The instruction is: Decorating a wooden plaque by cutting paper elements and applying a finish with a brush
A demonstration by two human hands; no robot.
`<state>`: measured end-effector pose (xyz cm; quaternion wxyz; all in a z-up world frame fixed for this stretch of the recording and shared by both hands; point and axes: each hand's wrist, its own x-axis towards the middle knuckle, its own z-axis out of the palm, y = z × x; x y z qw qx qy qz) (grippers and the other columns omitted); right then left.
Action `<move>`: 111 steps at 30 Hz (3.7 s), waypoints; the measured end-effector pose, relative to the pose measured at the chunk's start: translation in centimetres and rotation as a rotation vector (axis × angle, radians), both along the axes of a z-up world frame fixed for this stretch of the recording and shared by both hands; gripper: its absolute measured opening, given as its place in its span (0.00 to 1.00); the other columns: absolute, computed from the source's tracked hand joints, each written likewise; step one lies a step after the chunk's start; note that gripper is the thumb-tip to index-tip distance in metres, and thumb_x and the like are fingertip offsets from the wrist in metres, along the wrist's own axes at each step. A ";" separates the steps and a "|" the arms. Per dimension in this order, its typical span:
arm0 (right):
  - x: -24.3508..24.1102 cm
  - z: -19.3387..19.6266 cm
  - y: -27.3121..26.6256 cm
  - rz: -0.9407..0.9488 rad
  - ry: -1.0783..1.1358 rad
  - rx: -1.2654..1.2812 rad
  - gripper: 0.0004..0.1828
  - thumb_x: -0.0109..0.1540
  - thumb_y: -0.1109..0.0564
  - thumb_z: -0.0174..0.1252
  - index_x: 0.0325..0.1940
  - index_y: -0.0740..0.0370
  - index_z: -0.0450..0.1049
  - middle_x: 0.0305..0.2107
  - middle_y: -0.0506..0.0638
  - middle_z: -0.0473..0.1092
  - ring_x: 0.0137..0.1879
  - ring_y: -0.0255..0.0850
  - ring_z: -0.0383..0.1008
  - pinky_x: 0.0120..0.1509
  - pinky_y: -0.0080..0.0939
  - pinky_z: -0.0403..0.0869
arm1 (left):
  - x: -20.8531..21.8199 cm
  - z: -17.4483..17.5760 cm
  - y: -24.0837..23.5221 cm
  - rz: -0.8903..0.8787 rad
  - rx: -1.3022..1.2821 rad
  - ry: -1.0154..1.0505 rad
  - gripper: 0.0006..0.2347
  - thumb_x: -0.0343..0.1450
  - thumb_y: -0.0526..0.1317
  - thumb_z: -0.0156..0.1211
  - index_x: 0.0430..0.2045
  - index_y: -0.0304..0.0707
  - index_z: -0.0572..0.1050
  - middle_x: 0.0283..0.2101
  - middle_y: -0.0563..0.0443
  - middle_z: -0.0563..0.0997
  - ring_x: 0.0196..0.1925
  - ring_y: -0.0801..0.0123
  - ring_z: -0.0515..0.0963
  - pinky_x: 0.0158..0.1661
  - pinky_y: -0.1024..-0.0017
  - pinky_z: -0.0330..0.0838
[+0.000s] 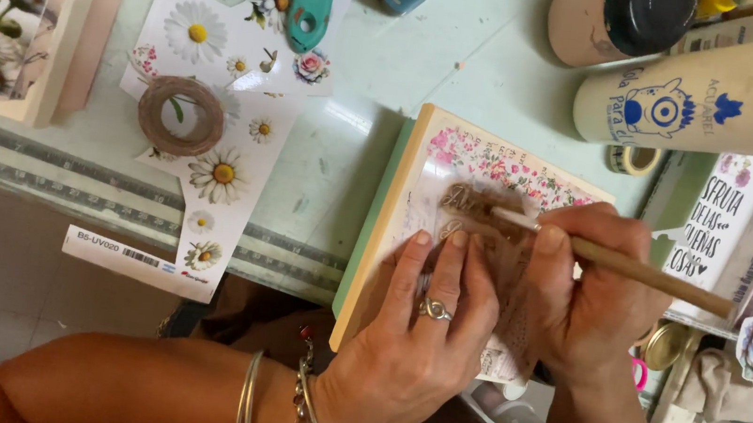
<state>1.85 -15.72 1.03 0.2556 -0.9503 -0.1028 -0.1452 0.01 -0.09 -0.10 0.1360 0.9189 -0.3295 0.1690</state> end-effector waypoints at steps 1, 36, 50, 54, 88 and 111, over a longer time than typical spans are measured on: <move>0.2 -0.1 0.1 0.000 -0.002 -0.001 0.08 0.64 0.63 0.44 0.36 0.74 0.63 0.27 0.57 0.65 0.29 0.44 0.67 0.32 0.36 0.63 | 0.0 0.0 0.0 0.000 -0.001 -0.002 0.17 0.71 0.32 0.30 0.42 0.29 0.73 0.45 0.46 0.72 0.51 0.60 0.72 0.56 0.61 0.65; 0.1 -0.4 0.4 0.056 -0.055 0.009 0.07 0.64 0.64 0.43 0.37 0.75 0.61 0.30 0.59 0.64 0.29 0.47 0.67 0.34 0.42 0.67 | 0.1 0.0 0.2 -0.012 0.017 -0.002 0.16 0.71 0.31 0.30 0.43 0.29 0.71 0.46 0.45 0.72 0.51 0.60 0.72 0.56 0.61 0.65; -10.7 0.1 -6.0 -0.753 -0.471 0.197 0.17 0.69 0.50 0.39 0.34 0.67 0.51 0.19 0.56 0.51 0.18 0.40 0.52 0.20 0.36 0.61 | 1.0 1.4 -0.7 -0.191 0.164 -0.075 0.13 0.70 0.36 0.40 0.39 0.32 0.75 0.45 0.46 0.72 0.45 0.65 0.76 0.48 0.67 0.71; -14.2 -1.8 -8.3 -0.851 -0.400 0.220 0.15 0.67 0.48 0.39 0.37 0.63 0.52 0.16 0.52 0.51 0.13 0.36 0.52 0.18 0.33 0.55 | 0.6 0.6 -1.4 -0.152 0.215 -0.138 0.16 0.66 0.43 0.50 0.42 0.37 0.80 0.43 0.48 0.81 0.43 0.65 0.82 0.46 0.68 0.78; -19.3 -6.3 -10.1 -0.719 -0.017 -0.118 0.10 0.66 0.61 0.43 0.36 0.74 0.63 0.30 0.61 0.63 0.29 0.51 0.65 0.33 0.47 0.63 | 0.0 0.6 -1.6 -0.202 0.199 -0.102 0.16 0.72 0.37 0.43 0.41 0.27 0.82 0.48 0.40 0.80 0.46 0.54 0.83 0.48 0.67 0.78; -17.9 -3.9 -8.4 -0.648 0.131 -0.023 0.10 0.67 0.60 0.38 0.39 0.72 0.58 0.34 0.62 0.58 0.36 0.51 0.61 0.41 0.47 0.62 | 0.4 1.1 -1.6 -0.173 0.209 -0.128 0.15 0.68 0.35 0.42 0.40 0.32 0.80 0.45 0.46 0.78 0.45 0.63 0.80 0.49 0.70 0.77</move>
